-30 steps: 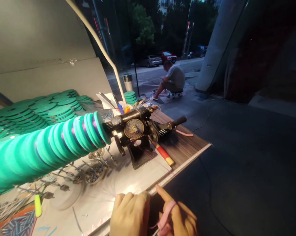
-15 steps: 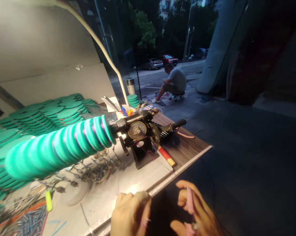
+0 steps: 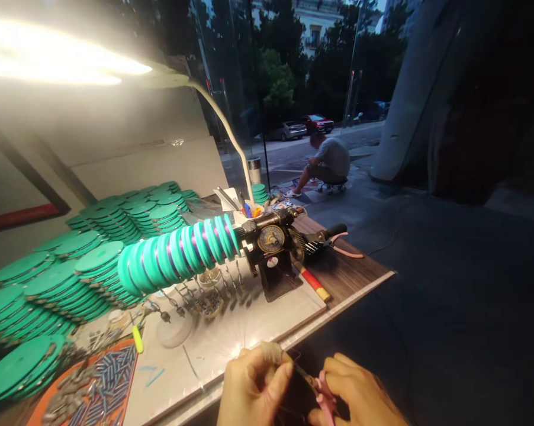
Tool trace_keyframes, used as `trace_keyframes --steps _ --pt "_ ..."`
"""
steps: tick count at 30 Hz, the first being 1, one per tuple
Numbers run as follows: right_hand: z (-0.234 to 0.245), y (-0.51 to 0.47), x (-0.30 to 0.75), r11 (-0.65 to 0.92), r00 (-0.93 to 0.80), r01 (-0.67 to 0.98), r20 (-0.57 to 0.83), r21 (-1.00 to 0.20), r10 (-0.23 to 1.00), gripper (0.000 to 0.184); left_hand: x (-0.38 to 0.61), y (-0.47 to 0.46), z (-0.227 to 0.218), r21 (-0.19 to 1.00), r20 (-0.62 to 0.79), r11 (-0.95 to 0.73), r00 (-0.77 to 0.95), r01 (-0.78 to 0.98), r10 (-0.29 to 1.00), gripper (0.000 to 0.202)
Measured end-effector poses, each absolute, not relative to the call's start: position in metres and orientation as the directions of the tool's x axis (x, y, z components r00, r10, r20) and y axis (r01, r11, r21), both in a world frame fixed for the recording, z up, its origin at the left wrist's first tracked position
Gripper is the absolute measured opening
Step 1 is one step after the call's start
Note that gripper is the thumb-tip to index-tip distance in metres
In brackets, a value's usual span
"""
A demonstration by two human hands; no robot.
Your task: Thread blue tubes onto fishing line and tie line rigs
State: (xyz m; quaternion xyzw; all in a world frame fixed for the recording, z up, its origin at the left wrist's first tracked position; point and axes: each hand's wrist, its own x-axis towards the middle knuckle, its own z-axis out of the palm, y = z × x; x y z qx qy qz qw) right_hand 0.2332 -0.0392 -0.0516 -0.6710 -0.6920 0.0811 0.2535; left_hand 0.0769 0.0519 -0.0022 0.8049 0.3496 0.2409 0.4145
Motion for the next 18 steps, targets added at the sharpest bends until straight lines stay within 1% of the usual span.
trace_keyframes --steps 5,6,7,8,9,10,12,13,15,17,18 --pt "-0.064 -0.041 0.236 0.124 -0.039 0.951 0.288 -0.283 0.957 0.018 0.079 0.049 -0.005 0.859 0.073 -0.378 0.648 0.345 0.758 0.025" --pt "-0.066 -0.041 0.236 0.127 -0.044 0.955 0.297 -0.268 0.954 0.018 0.080 0.048 -0.005 0.855 0.076 -0.388 0.656 0.345 0.751 0.025" --pt "-0.067 -0.042 0.236 0.121 -0.032 0.951 0.298 -0.283 0.954 0.019 0.081 0.047 -0.004 0.844 0.085 -0.408 0.663 0.349 0.744 0.025" --pt "-0.067 -0.042 0.236 0.099 0.002 0.935 0.284 -0.340 0.959 0.019 0.082 0.047 -0.003 0.824 0.105 -0.440 0.665 0.358 0.739 0.024" --pt "-0.064 -0.043 0.235 0.068 0.053 0.896 0.256 -0.439 0.965 0.020 0.083 0.046 -0.003 0.794 0.137 -0.482 0.662 0.371 0.737 0.023" --pt "-0.059 -0.043 0.234 0.044 0.101 0.823 0.223 -0.566 0.970 0.020 0.083 0.046 -0.002 0.756 0.177 -0.528 0.656 0.387 0.734 0.021" --pt "-0.046 -0.042 0.230 0.065 0.146 0.596 0.187 -0.801 0.971 0.015 0.084 0.044 -0.002 0.670 0.261 -0.613 0.640 0.419 0.722 0.016" --pt "-0.040 -0.041 0.227 0.096 0.145 0.476 0.186 -0.874 0.972 0.010 0.084 0.044 -0.002 0.632 0.293 -0.645 0.638 0.429 0.712 0.013" --pt "-0.032 -0.039 0.221 0.145 0.128 0.299 0.190 -0.943 0.973 0.007 0.084 0.043 -0.003 0.578 0.331 -0.689 0.646 0.437 0.688 0.011" --pt "-0.030 -0.035 0.216 0.117 0.148 0.189 0.146 -0.975 0.978 0.007 0.084 0.043 -0.003 0.547 0.345 -0.712 0.656 0.441 0.671 0.010" --pt "-0.031 -0.033 0.215 0.095 0.172 0.140 0.119 -0.986 0.978 0.012 0.084 0.044 -0.004 0.541 0.348 -0.712 0.652 0.447 0.674 0.008"
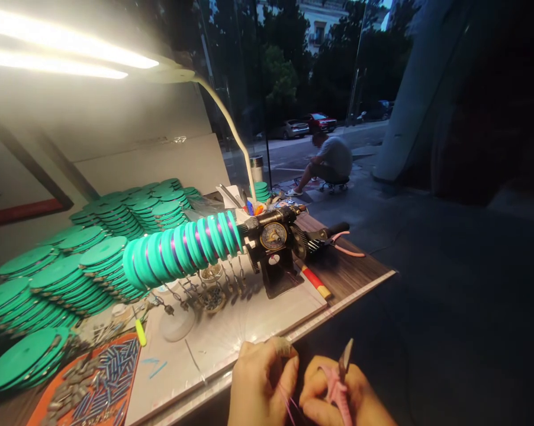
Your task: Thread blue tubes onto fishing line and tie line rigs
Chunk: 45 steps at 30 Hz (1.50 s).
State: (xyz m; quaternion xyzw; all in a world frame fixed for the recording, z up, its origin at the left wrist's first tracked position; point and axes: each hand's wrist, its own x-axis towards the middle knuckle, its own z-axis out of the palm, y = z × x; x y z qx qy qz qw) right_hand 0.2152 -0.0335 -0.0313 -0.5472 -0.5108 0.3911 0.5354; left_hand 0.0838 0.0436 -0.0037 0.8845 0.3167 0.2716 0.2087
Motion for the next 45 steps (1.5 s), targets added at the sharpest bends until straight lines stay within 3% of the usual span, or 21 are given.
trace_keyframes --steps 5,13,17,21,23,27,32,39,45 --pt "-0.034 -0.028 0.224 0.062 0.272 -0.027 0.053 -0.998 0.961 0.022 0.084 0.045 -0.003 0.566 0.301 -0.684 0.657 0.460 0.691 0.016" --pt "-0.023 -0.024 0.233 0.049 0.324 0.022 0.054 -0.999 0.945 0.026 0.089 0.047 -0.002 0.491 0.320 -0.778 0.750 0.392 0.579 0.013" --pt "-0.033 -0.017 0.237 0.100 0.427 0.130 0.147 -0.986 0.892 0.026 0.096 0.052 -0.011 0.337 0.367 -0.834 0.754 0.437 0.544 0.018" --pt "-0.046 -0.020 0.240 0.156 0.609 0.217 0.258 -0.964 0.750 0.021 0.111 0.061 -0.024 0.075 0.494 -0.873 0.742 0.483 0.453 0.025" --pt "-0.054 -0.026 0.239 0.125 0.638 0.260 0.268 -0.957 0.722 0.027 0.116 0.064 -0.028 -0.007 0.510 -0.875 0.754 0.484 0.413 0.026" --pt "-0.073 -0.033 0.239 0.120 0.515 0.436 0.357 -0.892 0.780 0.037 0.121 0.065 -0.031 -0.009 0.500 -0.868 0.754 0.496 0.426 0.021" --pt "-0.087 -0.027 0.229 0.159 0.429 0.501 0.404 -0.851 0.808 0.014 0.121 0.064 -0.029 -0.020 0.482 -0.871 0.768 0.491 0.422 0.018" --pt "-0.081 -0.020 0.207 0.165 0.349 0.781 0.640 -0.603 0.684 0.025 0.119 0.064 -0.025 -0.059 0.473 -0.878 0.787 0.475 0.395 0.023" --pt "-0.086 -0.012 0.211 0.226 0.294 0.854 0.792 -0.469 0.535 0.025 0.121 0.065 -0.022 -0.053 0.528 -0.883 0.764 0.467 0.372 0.036"
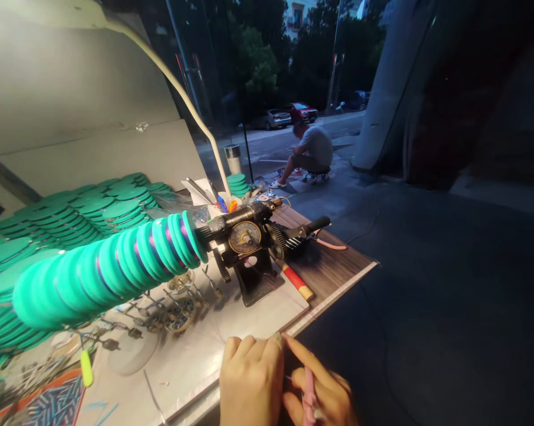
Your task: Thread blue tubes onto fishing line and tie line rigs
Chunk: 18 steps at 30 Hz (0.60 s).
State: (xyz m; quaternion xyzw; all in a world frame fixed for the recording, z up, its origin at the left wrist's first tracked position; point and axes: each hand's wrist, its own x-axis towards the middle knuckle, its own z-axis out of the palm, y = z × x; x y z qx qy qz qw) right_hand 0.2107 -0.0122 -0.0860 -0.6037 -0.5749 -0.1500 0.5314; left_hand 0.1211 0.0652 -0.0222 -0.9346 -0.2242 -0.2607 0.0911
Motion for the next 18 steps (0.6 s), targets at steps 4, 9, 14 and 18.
trace_keyframes --steps 4,9,14,18 --pt "-0.093 -0.009 0.207 0.205 0.339 0.848 0.798 -0.488 0.497 0.028 0.121 0.066 -0.022 -0.056 0.515 -0.886 0.774 0.460 0.369 0.034" --pt "-0.092 -0.011 0.205 0.159 0.350 0.848 0.760 -0.505 0.547 0.028 0.118 0.067 -0.025 -0.033 0.497 -0.893 0.782 0.448 0.375 0.027" --pt "-0.088 -0.012 0.206 0.151 0.377 0.828 0.736 -0.540 0.563 0.028 0.110 0.065 -0.031 -0.012 0.477 -0.887 0.782 0.462 0.401 0.031" --pt "-0.083 -0.013 0.211 0.192 0.314 0.838 0.740 -0.510 0.595 0.021 0.105 0.064 -0.031 0.006 0.510 -0.878 0.754 0.478 0.414 0.028"
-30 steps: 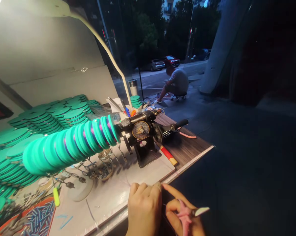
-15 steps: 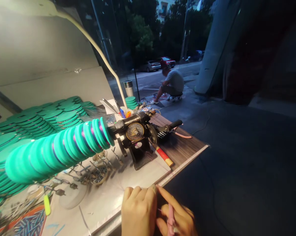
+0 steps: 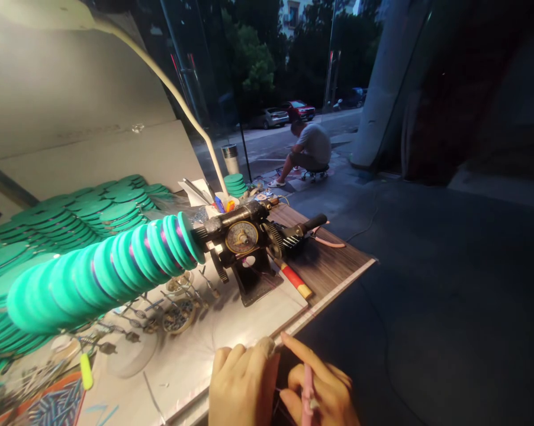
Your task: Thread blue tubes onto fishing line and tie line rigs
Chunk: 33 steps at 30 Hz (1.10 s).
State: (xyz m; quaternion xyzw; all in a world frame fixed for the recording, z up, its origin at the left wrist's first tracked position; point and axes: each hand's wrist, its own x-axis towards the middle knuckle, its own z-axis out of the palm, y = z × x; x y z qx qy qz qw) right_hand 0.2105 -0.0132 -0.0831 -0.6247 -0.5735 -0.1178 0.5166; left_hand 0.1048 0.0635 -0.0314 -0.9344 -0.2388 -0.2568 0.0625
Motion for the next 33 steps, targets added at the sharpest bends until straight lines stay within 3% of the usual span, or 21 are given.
trace_keyframes --steps 5,11,20,25,28,33 --pt "-0.083 -0.015 0.213 0.179 0.300 0.839 0.712 -0.513 0.635 0.015 0.102 0.064 -0.031 0.084 0.516 -0.883 0.738 0.461 0.435 0.033" --pt "-0.085 -0.014 0.210 0.180 0.351 0.804 0.696 -0.567 0.626 0.019 0.097 0.068 -0.031 -0.090 0.430 -0.892 0.825 0.443 0.367 0.019" --pt "-0.078 -0.013 0.212 0.180 0.340 0.819 0.714 -0.544 0.612 0.033 0.094 0.068 -0.029 -0.181 0.365 -0.873 0.856 0.452 0.367 0.011" --pt "-0.077 -0.016 0.215 0.196 0.342 0.789 0.680 -0.583 0.648 0.018 0.097 0.069 -0.030 -0.157 0.426 -0.882 0.836 0.444 0.346 0.025" --pt "-0.069 -0.025 0.222 0.211 0.330 0.734 0.610 -0.646 0.720 0.011 0.095 0.068 -0.026 -0.009 0.497 -0.880 0.766 0.475 0.408 0.029" --pt "-0.055 -0.040 0.227 -0.021 0.343 0.750 0.362 -0.661 0.867 0.025 0.083 0.057 -0.009 0.584 0.378 -0.706 0.635 0.400 0.673 0.012"
